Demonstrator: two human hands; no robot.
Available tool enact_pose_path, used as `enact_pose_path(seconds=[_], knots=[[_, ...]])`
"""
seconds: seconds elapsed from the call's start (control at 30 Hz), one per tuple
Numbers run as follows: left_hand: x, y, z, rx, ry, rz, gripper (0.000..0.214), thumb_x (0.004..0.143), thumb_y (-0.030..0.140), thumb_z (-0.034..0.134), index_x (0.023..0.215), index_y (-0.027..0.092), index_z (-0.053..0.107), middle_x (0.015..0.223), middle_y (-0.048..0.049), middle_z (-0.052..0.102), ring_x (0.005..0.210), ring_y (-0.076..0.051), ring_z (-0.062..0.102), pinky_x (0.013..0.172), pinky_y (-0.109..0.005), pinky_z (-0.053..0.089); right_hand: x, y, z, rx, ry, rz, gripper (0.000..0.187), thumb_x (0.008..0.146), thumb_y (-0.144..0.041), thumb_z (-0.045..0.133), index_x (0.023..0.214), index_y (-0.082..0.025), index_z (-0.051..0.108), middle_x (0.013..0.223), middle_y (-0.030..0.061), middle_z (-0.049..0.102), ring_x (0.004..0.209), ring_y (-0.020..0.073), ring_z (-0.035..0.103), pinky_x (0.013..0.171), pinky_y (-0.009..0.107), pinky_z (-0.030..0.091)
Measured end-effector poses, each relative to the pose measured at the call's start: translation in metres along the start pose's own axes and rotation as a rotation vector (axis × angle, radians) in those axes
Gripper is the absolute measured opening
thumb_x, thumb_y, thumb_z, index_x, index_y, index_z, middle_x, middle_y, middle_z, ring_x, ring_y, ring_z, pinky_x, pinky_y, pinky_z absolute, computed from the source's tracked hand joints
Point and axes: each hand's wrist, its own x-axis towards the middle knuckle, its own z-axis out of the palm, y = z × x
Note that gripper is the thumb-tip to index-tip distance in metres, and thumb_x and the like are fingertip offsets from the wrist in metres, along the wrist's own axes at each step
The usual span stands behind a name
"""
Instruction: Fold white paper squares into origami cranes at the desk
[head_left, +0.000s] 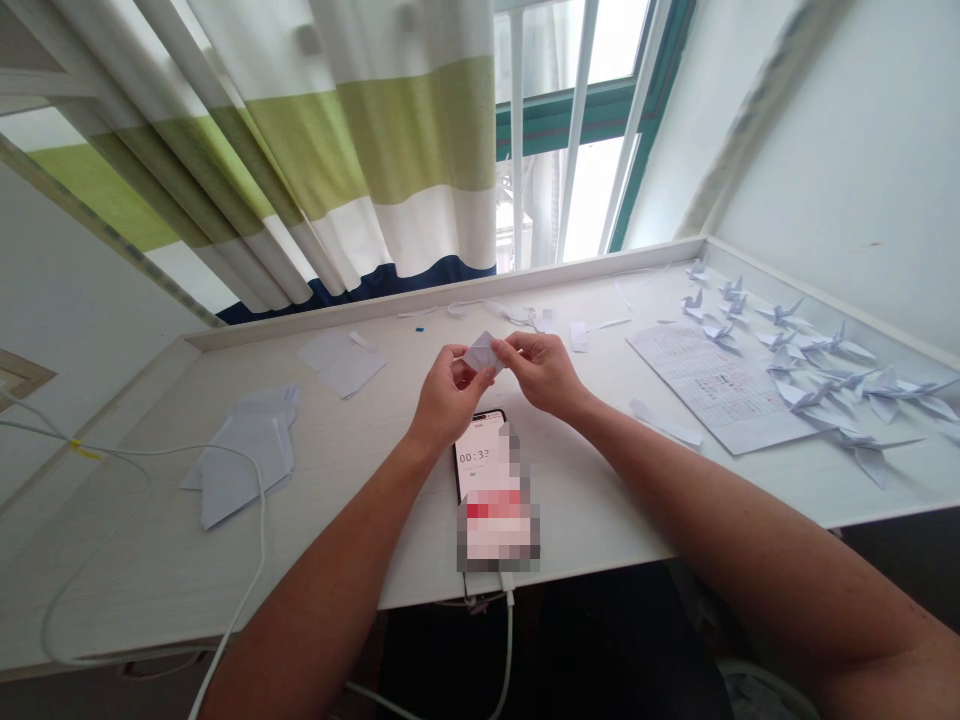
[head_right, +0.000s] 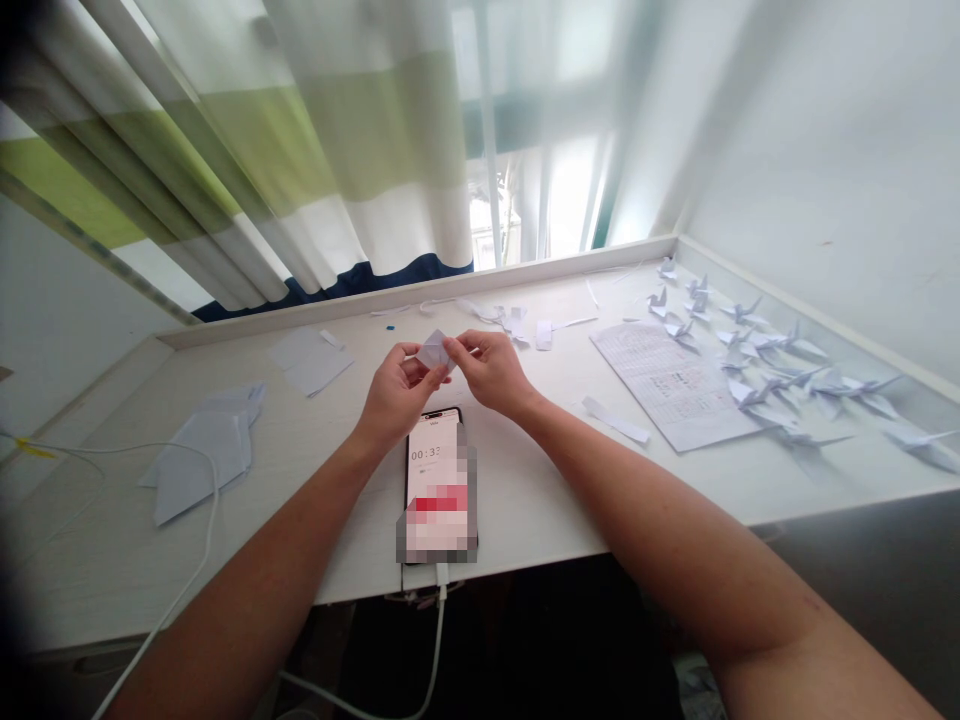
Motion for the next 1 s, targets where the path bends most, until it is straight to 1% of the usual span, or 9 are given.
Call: enact_pose_path(seconds=[0.13, 0.2, 0.3, 0.4, 0.47, 0.57, 0.7, 0.87, 1.0], knots=[[0.001, -0.002, -0.007, 0.369, 0.146, 0.305, 0.065, 0.081, 0.044, 0.09, 0.133, 0.025, 0.055, 0.137, -0.0138, 0.067, 0.125, -0.03, 0.066, 0.1, -0.046, 0.056, 0.0, 0.003, 0.0, -0.029, 0.067, 0.06, 0.055, 0.094, -0.069, 0.067, 0.07, -0.019, 0.071, 0.067, 0.0038, 0.068, 0.065, 0.0166, 0.058, 0.063, 0.032, 0.046], [0.001, 0.001, -0.009, 0.56, 0.079, 0.476, 0.066, 0.082, 0.042, 0.091, 0.137, 0.026, 0.06, 0.148, -0.0153, 0.062, 0.14, -0.036, 0.054, 0.116, -0.055, 0.046, 0.0, 0.005, 0.0, 0.0, 0.104, 0.113, 0.055, 0.094, -0.067, 0.069, 0.067, -0.019, 0.069, 0.063, 0.0037, 0.066, 0.062, 0.0162, 0.058, 0.061, 0.032, 0.046], [0.001, 0.006, -0.008, 0.678, -0.035, 0.551, 0.049, 0.093, 0.037, 0.079, 0.14, 0.026, 0.067, 0.151, -0.0143, 0.064, 0.144, -0.037, 0.051, 0.122, -0.057, 0.04, 0.0, 0.005, 0.0, 0.053, 0.116, 0.171, 0.057, 0.09, -0.068, 0.072, 0.063, -0.019, 0.068, 0.059, 0.0033, 0.064, 0.058, 0.0156, 0.056, 0.059, 0.032, 0.045], [0.0, 0.007, -0.006, 0.594, -0.068, 0.504, 0.034, 0.105, 0.034, 0.06, 0.134, 0.026, 0.074, 0.139, -0.0122, 0.074, 0.135, -0.033, 0.061, 0.118, -0.053, 0.045, 0.001, 0.003, 0.0, 0.075, 0.098, 0.17, 0.061, 0.091, -0.071, 0.07, 0.059, -0.019, 0.065, 0.058, 0.0032, 0.062, 0.058, 0.0154, 0.055, 0.061, 0.033, 0.045], [-0.001, 0.007, -0.006, 0.475, -0.038, 0.437, 0.032, 0.106, 0.035, 0.058, 0.128, 0.026, 0.079, 0.13, -0.0113, 0.079, 0.127, -0.032, 0.068, 0.114, -0.049, 0.049, 0.002, 0.001, -0.001, 0.063, 0.124, 0.13, 0.061, 0.094, -0.072, 0.066, 0.063, -0.02, 0.066, 0.063, 0.0038, 0.064, 0.063, 0.0166, 0.057, 0.066, 0.034, 0.048], [-0.002, 0.008, -0.006, 0.276, 0.064, 0.273, 0.03, 0.101, 0.042, 0.067, 0.118, 0.025, 0.083, 0.118, -0.0098, 0.083, 0.116, -0.033, 0.074, 0.106, -0.045, 0.053, 0.003, -0.003, -0.004, 0.005, 0.174, 0.01, 0.047, 0.097, -0.067, 0.066, 0.087, -0.021, 0.074, 0.088, 0.0067, 0.075, 0.085, 0.0212, 0.067, 0.08, 0.037, 0.054], [-0.001, 0.007, -0.002, -0.054, 0.083, 0.077, 0.035, 0.09, 0.049, 0.08, 0.108, 0.02, 0.084, 0.102, -0.0076, 0.084, 0.098, -0.027, 0.077, 0.096, -0.041, 0.058, 0.003, -0.004, -0.008, -0.052, 0.017, -0.121, 0.037, 0.093, -0.057, 0.077, 0.114, -0.026, 0.076, 0.118, 0.0077, 0.077, 0.11, 0.0254, 0.07, 0.097, 0.045, 0.055], [0.001, 0.008, 0.002, -0.303, 0.022, -0.05, 0.043, 0.079, 0.055, 0.088, 0.097, 0.017, 0.084, 0.098, -0.0074, 0.083, 0.093, -0.022, 0.076, 0.098, -0.041, 0.06, 0.004, 0.007, -0.006, 0.025, -0.051, -0.023, 0.033, 0.09, -0.051, 0.08, 0.105, -0.022, 0.076, 0.099, 0.0066, 0.078, 0.093, 0.0225, 0.071, 0.085, 0.041, 0.058], [0.003, 0.007, 0.0, -0.258, 0.006, -0.087, 0.046, 0.082, 0.06, 0.084, 0.097, 0.017, 0.085, 0.097, -0.008, 0.083, 0.091, -0.021, 0.075, 0.091, -0.039, 0.061, 0.007, 0.013, -0.006, 0.137, -0.034, 0.032, 0.036, 0.083, -0.052, 0.086, 0.094, -0.02, 0.074, 0.094, 0.0058, 0.076, 0.086, 0.0204, 0.069, 0.078, 0.037, 0.058]])
